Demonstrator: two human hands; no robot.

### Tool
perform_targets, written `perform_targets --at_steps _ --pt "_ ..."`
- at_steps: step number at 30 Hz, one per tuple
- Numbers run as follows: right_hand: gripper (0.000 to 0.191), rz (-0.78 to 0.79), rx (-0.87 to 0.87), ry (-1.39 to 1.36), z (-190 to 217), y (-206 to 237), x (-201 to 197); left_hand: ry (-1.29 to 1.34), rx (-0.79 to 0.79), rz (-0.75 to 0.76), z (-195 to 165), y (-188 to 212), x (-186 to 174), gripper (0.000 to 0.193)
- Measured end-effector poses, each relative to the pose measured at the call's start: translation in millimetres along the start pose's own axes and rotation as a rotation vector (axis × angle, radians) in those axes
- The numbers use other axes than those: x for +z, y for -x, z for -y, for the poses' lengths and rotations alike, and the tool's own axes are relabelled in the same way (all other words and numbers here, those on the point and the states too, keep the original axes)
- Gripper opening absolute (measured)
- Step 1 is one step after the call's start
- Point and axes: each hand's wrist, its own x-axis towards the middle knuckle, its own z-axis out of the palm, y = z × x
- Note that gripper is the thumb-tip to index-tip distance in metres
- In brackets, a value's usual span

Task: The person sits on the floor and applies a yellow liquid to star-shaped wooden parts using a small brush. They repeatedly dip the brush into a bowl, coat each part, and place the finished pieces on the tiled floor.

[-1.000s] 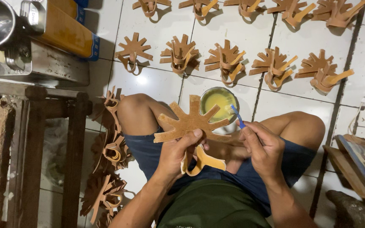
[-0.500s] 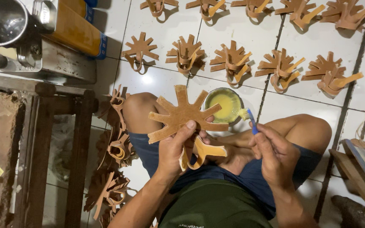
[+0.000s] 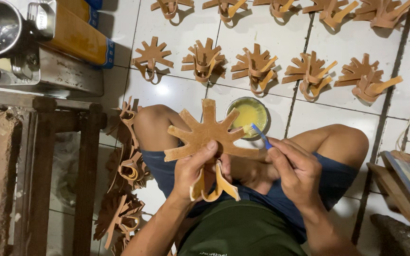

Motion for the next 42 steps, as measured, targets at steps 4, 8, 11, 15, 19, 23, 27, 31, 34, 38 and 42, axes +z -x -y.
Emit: perform_targets --at_steps 4,8,11,15,19,23,27,31,34,38,42 --pt "0.026 -0.033 0.012 0.043 7 -3 -3 0.079 -0.070 -0.065 -2 2 -5 0.029" --pt "0.023 0.021 -0.031 0.067 9 -4 -9 0.078 -0.065 -0.005 -3 3 -2 0.029" --pt "0.024 0.018 -0.014 0.133 10 -5 -11 0.086 -0.028 -0.006 -4 4 0 0.029" --pt "0.022 -0.088 0.067 -0.105 15 -2 -13 0.071 -0.033 -0.031 -6 6 2 0.030" --pt "0.024 0.035 -0.110 0.102 10 -9 -13 0.023 0.003 0.044 -7 6 8 0.030" --pt "0.027 -0.092 0.156 -0.069 -8 -19 -10 -0.008 0.113 -0.049 -7 -1 11 0.040" --pt "0.029 -0.138 0.197 -0.244 -14 -3 -15 0.003 0.090 0.029 -7 -7 7 0.050" --pt "0.025 -0.081 0.091 -0.071 -7 8 -14 -0.037 -0.006 -0.173 4 -14 8 0.052" --pt "0.023 -0.033 -0.007 0.107 0 7 -7 -0.030 -0.014 -0.241 8 -17 8 0.052" --pt "0.020 0.017 -0.083 0.065 7 2 1 0.020 -0.027 -0.222 6 -13 10 0.059" --pt "0.022 -0.019 -0.090 0.169 8 -2 4 0.029 0.061 -0.153 4 -8 13 0.053"
